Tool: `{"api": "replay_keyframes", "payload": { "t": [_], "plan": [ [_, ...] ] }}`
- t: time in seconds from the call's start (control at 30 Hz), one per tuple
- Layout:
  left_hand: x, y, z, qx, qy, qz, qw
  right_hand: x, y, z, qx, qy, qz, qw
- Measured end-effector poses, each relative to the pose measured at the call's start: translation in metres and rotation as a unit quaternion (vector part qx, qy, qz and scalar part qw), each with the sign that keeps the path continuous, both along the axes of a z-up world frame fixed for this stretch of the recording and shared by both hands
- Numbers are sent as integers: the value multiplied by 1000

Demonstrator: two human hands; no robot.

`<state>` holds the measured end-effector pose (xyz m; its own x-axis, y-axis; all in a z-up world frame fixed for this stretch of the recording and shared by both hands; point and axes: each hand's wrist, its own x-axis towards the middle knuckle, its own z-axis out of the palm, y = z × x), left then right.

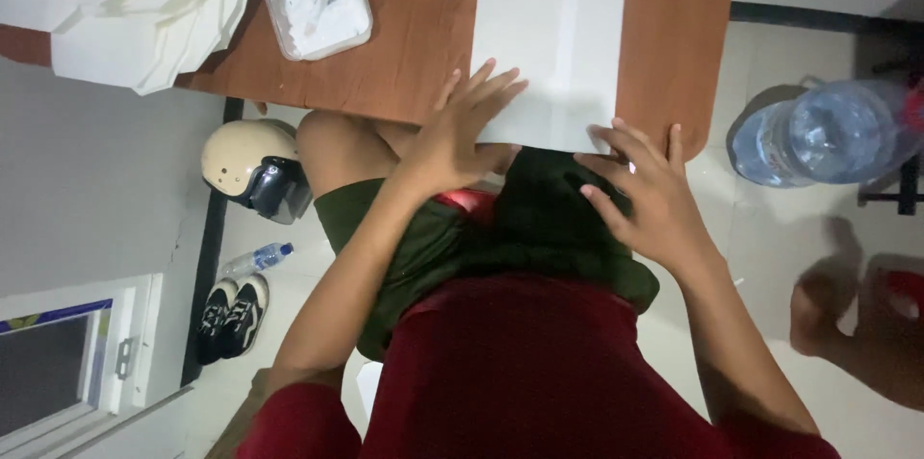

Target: Applying glue to paper templates and folding them to assemble paper bags.

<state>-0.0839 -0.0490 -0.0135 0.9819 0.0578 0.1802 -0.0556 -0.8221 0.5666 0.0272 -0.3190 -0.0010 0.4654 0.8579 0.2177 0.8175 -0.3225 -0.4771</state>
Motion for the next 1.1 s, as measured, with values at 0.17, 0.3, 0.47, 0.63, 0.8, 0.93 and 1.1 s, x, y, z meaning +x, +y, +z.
{"api": "replay_keyframes", "payload": {
  "t": [0.17, 0.3, 0.47, 0.63, 0.8, 0.93, 1.1],
  "plan": [
    [-4, 12, 0, -31, -25, -24, 999, 1, -3, -4, 52, 28, -37, 998],
    [-3, 8, 8, -60, -25, -9, 998, 12, 0, -5, 68, 34, -51, 996],
    [4, 0, 10, 14, -51, -2, 999, 45, 0, -4, 156, 142, -54, 976],
    [8, 10, 3, 19, -61, -13, 998, 69, 8, -7, 195, 194, -74, 958],
    [31, -8, 17, 241, -130, 14, 962, 78, 8, -9, 233, 211, -103, 944],
    [45, -4, 30, 258, -140, 9, 956, 85, 15, 0, 254, 224, -89, 937],
    [50, -5, 50, 272, -86, -9, 958, 78, 25, 12, 240, 241, -114, 933]
  ]
}}
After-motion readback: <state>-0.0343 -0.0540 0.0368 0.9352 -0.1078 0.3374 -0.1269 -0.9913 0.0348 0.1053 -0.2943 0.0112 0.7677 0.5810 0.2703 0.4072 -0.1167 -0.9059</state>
